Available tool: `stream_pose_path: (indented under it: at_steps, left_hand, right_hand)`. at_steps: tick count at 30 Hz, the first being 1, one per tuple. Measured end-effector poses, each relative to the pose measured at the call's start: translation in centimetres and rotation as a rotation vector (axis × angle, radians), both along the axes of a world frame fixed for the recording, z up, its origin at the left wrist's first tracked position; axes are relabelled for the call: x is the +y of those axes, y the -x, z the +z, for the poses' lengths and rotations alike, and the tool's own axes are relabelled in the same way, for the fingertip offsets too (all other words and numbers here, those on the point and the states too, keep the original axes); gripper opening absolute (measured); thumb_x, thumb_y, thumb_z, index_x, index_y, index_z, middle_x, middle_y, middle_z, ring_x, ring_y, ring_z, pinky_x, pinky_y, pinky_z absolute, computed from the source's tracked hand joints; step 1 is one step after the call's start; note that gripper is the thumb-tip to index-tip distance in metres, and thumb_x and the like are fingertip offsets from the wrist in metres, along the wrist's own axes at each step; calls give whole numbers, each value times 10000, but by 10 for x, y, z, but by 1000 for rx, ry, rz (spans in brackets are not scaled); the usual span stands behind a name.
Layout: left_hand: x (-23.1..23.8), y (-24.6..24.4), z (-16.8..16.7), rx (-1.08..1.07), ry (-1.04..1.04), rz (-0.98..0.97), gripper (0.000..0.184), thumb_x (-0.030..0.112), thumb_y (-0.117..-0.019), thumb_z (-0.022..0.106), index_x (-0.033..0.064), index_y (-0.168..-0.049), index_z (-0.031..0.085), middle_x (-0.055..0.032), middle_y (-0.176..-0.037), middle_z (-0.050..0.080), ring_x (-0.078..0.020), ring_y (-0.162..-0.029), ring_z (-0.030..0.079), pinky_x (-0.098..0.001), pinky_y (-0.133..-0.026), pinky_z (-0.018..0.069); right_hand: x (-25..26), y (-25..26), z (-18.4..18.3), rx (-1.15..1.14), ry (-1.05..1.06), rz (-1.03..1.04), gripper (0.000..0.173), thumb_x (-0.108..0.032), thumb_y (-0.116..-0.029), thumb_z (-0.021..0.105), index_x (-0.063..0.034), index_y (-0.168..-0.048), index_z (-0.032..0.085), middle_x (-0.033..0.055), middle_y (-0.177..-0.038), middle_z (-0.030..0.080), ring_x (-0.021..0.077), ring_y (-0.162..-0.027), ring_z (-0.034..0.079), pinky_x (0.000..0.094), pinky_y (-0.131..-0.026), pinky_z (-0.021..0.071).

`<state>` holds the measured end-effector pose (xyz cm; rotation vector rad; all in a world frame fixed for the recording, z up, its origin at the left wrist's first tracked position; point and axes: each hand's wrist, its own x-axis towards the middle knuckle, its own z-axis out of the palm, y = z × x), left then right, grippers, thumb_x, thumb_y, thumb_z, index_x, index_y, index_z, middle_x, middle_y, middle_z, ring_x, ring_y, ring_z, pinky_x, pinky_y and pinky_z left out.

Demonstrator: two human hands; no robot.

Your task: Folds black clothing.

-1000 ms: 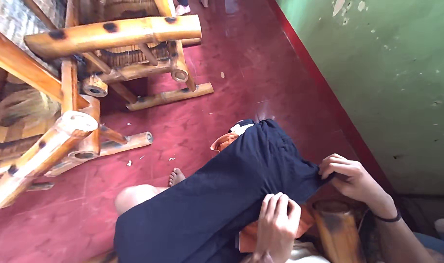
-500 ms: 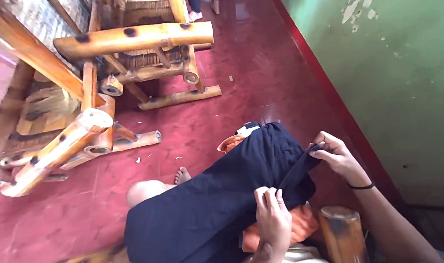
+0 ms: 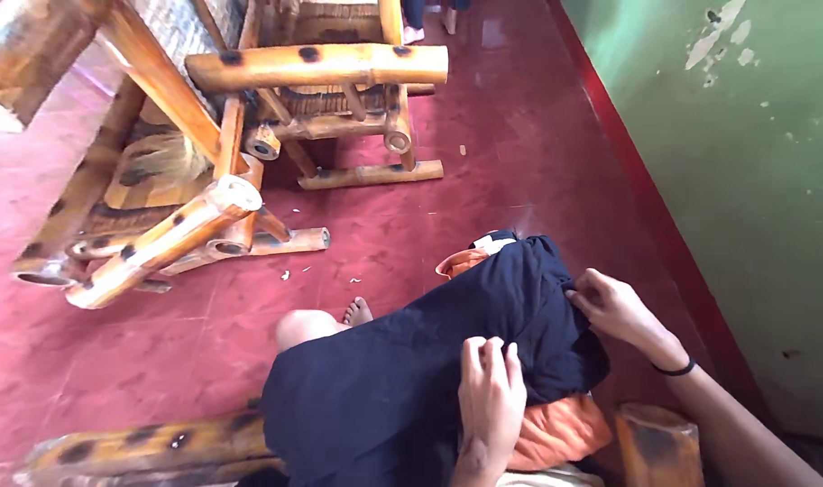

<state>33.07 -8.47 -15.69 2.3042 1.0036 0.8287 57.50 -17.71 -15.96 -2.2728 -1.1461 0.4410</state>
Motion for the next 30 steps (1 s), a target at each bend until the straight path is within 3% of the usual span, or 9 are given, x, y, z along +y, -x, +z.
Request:
stream_pose_path:
  at_steps: [4, 7, 10, 13, 16, 22, 24, 27, 30]
  left_hand:
    - [44, 60, 11, 9, -92, 187, 265, 198, -972, 593, -33, -1018, 715, -241, -1113, 653, -376, -1089, 628, -462, -943, 532]
    - [83, 115, 12, 123, -104, 423, 351, 229, -1001, 572, -86, -1123, 665, -356, -1217, 588, -535, -1187, 539, -617, -1033, 417]
    - [118, 157, -2, 157, 156, 611, 556, 327, -1035, 541, -118, -1366, 508, -427, -1375, 460, -607, -1299, 435, -689, -1067, 351]
    - [136, 182, -10, -72, 638, 653, 673, 444, -1083, 436, -44, -1538, 347, -282, -1580, 358, -379, -1494, 326, -533, -1221, 255]
    - [145, 194, -19, -238, 776, 595, 610, 392, -1117, 321, -24, -1564, 325, -213, -1643, 293, -266, -1545, 248, -444, -1261, 173]
    - [160, 204, -50, -382, 937, 628, 493, 382, -1112, 381, 8, -1357, 587, -155, -1322, 633, -170, -1192, 611, -397, -1045, 478]
    - [164, 202, -54, -402, 844, 669, 422, 312, -1102, 448, -42, -1265, 610, -174, -1216, 648, -163, -1093, 621, -372, -981, 488]
    - [164, 213, -57, -360, 567, 747, 530, 292, -1083, 497, -109, -1429, 483, -294, -1457, 511, -316, -1405, 474, -440, -1194, 341]
    - [170, 220, -54, -334, 275, 815, 444, 249, -1067, 506, -147, -1265, 544, -324, -1251, 601, -335, -1238, 576, -455, -1081, 431]
  right_hand:
    - [13, -1, 23, 74, -50, -148, 553, -441, -1016, 562, -32, -1387, 527, 220, -1238, 647, 321, -1080, 679, 520, -917, 551]
    - [34, 0, 25, 175, 108, -186, 576, -471, -1054, 508, -74, -1468, 461, 238, -1192, 674, 376, -1074, 681, 588, -942, 517]
    - [49, 9, 15, 130, 173, -177, 487, -425, -1095, 420, -41, -1375, 527, 246, -1078, 683, 400, -1027, 677, 596, -908, 503]
    - [49, 20, 21, -9, 133, -228, 462, -375, -1099, 422, -4, -1355, 524, 266, -1024, 685, 435, -970, 686, 612, -854, 518]
    - [42, 26, 36, -160, 97, -289, 474, -355, -1097, 415, 34, -1351, 512, 310, -999, 670, 496, -943, 674, 656, -822, 503]
    - [42, 23, 13, -136, 466, -154, 516, -339, -1129, 313, 58, -1436, 431, 382, -1104, 642, 562, -1064, 639, 690, -902, 478]
    - [40, 23, 4, -162, 446, -105, 491, -302, -1132, 307, 82, -1390, 471, 386, -1064, 647, 572, -1025, 646, 700, -867, 481]
    - [41, 21, 12, -232, 442, -119, 480, -316, -1116, 379, 53, -1394, 508, 376, -1093, 657, 583, -1044, 639, 732, -864, 470]
    - [38, 24, 26, -335, 216, -98, 492, -321, -1065, 492, 88, -1329, 556, 415, -1209, 578, 623, -1154, 547, 758, -953, 413]
